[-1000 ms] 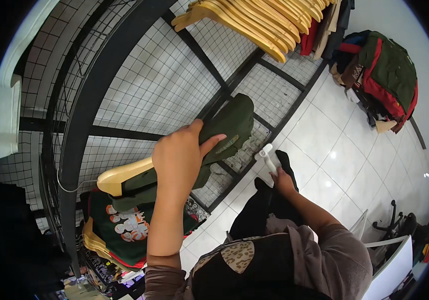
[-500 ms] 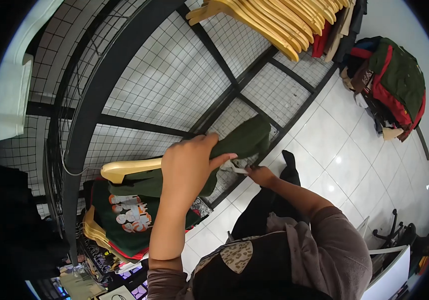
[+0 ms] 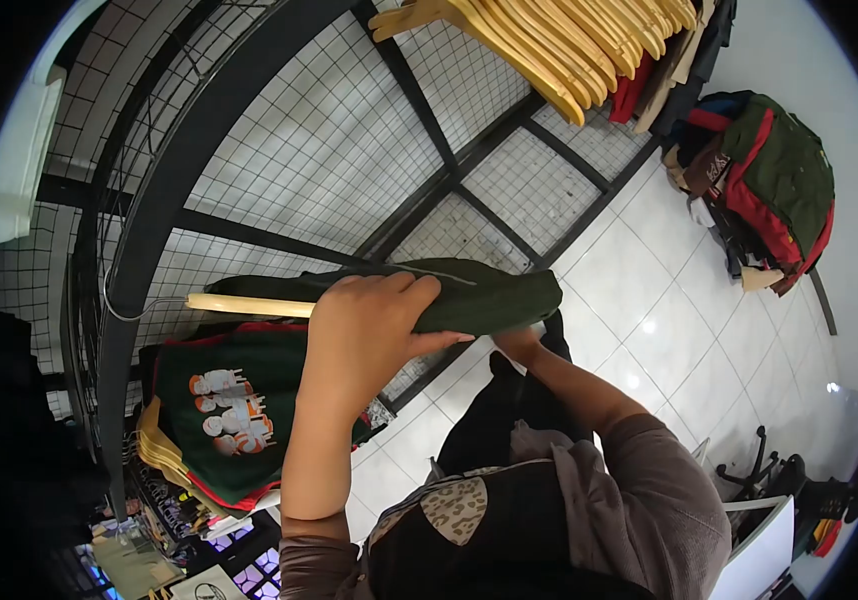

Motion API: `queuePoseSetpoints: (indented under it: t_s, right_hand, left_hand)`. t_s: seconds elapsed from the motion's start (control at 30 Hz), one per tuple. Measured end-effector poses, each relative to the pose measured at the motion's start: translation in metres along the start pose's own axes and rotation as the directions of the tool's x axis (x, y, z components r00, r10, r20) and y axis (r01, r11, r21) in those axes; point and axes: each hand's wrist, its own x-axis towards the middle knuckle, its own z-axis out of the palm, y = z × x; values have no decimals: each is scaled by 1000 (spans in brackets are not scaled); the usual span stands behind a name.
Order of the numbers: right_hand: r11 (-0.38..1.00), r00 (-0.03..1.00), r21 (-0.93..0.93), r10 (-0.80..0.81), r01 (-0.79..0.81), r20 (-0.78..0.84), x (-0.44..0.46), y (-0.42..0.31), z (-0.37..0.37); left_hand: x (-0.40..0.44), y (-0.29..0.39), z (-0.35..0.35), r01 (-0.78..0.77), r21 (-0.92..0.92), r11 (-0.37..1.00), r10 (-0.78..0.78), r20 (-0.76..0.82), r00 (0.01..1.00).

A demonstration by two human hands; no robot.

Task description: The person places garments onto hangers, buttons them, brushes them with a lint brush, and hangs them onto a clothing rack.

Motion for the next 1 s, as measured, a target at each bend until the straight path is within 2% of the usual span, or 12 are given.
queuePoseSetpoints:
  t_s: [0.07,0.1,0.17,0.27,0.3,0.37,0.4,0.43,0.63,0.87,0.93,1.0]
  right_hand:
    - [966,924,-32,254,-256,285,-32,21,-2]
    - [869,709,-130,468,-477,528,-54,32,-5]
    - [790,580,-280,597,-545,554,-77,45,-18]
    - [985,377,-77,130,-154,917,-42,29,-91]
    - [984,378,-86,141,-158,915,-46,33,-96]
    - [981,784,176,-172,81,596,-58,39,-110]
    - [955,745,128,122,-269,656,-48,37,-123]
    - [983,788,-129,180,-129,589,-52,49,-115]
    - [521,368,-439,845,-732,388,-76,127,-127]
    - [492,733,543,461,-680,501,97,43,-189]
    - [357,776,692,214,-627,593,133,-10,-206]
    - [560,737,628,-44,-540,674,147,-40,-207]
  left_hand:
    - [2,3,-4,2,4,1000,-2,26,1000]
    - [2,4,-5,7,11,1000,-7,54,999]
    - [4,3,-5,-7,4,1000,7,45,999]
    - [7,2,-3,-32,-14,999,32,26,999]
    - [7,1,-2,-33,-21,999,34,17,999]
    - [4,0,0,-45,-10,999,45,4,999]
    - [1,-1,1,-51,10,999,51,-7,999]
    - [-2,-2,0,-52,7,999,52,-14,999]
    - [-24,-10,-1,-37,67,997,34,37,999]
    - [-63,-15,29,-78,-17,997,68,-317,946]
    - [-85,-24,50,8,-99,995,-44,-370,928]
    - [-83,-19,59,72,-119,990,-121,-488,865]
